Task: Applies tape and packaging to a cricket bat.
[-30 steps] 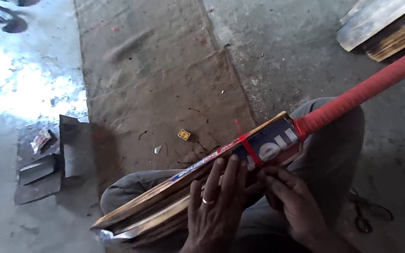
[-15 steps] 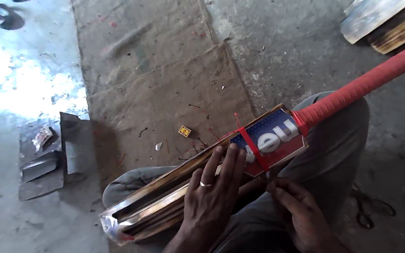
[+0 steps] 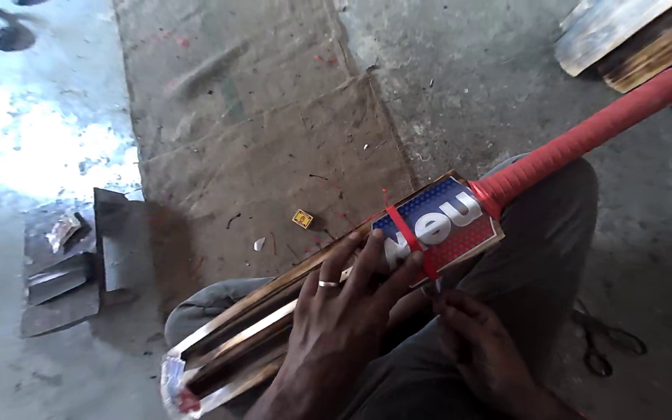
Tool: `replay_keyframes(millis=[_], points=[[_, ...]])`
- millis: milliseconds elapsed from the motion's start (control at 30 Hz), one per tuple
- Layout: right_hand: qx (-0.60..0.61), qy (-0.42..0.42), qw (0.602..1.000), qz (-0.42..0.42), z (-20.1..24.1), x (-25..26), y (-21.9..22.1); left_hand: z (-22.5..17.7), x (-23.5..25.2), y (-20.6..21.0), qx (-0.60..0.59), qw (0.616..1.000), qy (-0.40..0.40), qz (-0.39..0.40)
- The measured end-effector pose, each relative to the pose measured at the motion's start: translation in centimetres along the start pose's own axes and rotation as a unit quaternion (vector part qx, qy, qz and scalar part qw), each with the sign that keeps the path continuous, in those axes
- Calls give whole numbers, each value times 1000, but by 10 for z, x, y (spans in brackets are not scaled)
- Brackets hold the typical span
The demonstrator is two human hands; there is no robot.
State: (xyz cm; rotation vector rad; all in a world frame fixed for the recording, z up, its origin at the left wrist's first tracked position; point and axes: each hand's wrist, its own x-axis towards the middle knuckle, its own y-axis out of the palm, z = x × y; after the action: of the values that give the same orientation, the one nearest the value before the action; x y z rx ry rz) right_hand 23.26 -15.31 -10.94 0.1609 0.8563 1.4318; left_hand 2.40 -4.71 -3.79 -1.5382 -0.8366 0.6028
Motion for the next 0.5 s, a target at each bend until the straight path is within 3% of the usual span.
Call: replay_keyframes(millis=[100,167,300,400,467,500], points=[[-34,-37,998,29,16,-2,12,7,7,-22,-101,993,-10,66],[-43,-60,996,45,26,-2,20,14,11,-36,-230,965,-24,127],[-19,-84,994,68,35,-2,27,24,17,-44,-488,826,-79,271],[-13,-73,996,57,33,1,25,33,21,-29,-582,739,-100,325],[-24,-49,998,37,31,8,24,41,23,-20,-579,741,-103,323],[-27,-36,999,22,32,12,25,41,22,-21,-547,779,-103,287]])
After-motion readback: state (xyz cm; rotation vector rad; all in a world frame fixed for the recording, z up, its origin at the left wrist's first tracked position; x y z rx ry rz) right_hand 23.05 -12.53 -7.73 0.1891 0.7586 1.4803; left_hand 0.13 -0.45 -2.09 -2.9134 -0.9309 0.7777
